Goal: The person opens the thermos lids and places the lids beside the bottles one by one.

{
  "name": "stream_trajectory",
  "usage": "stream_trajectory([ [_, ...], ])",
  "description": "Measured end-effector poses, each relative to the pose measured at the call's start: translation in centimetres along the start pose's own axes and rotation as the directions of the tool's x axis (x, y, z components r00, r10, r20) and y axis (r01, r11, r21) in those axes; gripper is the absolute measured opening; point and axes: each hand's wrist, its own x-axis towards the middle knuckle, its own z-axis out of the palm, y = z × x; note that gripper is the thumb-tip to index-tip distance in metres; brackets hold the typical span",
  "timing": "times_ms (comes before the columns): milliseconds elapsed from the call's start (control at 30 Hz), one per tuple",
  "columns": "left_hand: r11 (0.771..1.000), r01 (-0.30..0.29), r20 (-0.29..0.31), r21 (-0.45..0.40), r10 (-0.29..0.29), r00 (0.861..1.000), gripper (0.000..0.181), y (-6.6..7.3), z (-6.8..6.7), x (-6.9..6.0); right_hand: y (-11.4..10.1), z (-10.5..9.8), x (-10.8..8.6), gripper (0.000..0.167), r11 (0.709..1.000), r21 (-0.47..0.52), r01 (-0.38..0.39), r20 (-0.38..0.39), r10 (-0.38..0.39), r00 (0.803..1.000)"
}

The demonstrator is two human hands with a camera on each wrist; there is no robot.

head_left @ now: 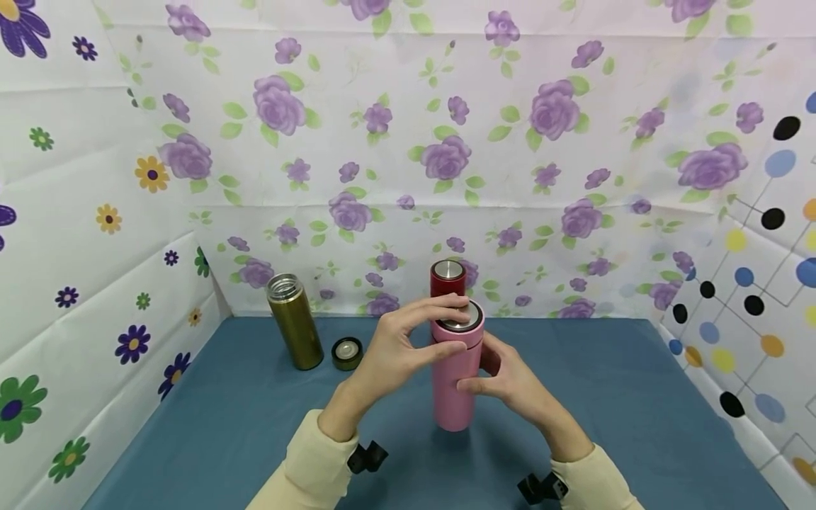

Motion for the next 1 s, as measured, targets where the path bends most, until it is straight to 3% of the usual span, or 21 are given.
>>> stream_trajectory([
  [233,0.999,-0.034,-0.049,0.012,0.035,0.998,0.037,0.1,0.2,-0.1,0.1,0.3,0.1,0.066,1.0,-0.004,0.028,-0.016,-0.028,0.999],
  [767,0.999,-0.048,-0.161,0.025,0.051,0.986,0.035,0.4,0.6,-0.2,0.1,1.1,0.3,0.061,0.995,-0.072,0.071,-0.101,-0.078,0.992],
  [1000,0.996,-0.039,-0.208,0.086,0.056,0.976,0.035,0.5,1.2,-0.4,-0.1,1.6,0.1,0.061,0.99,-0.126,0.062,-0.148,-0.081,0.986],
])
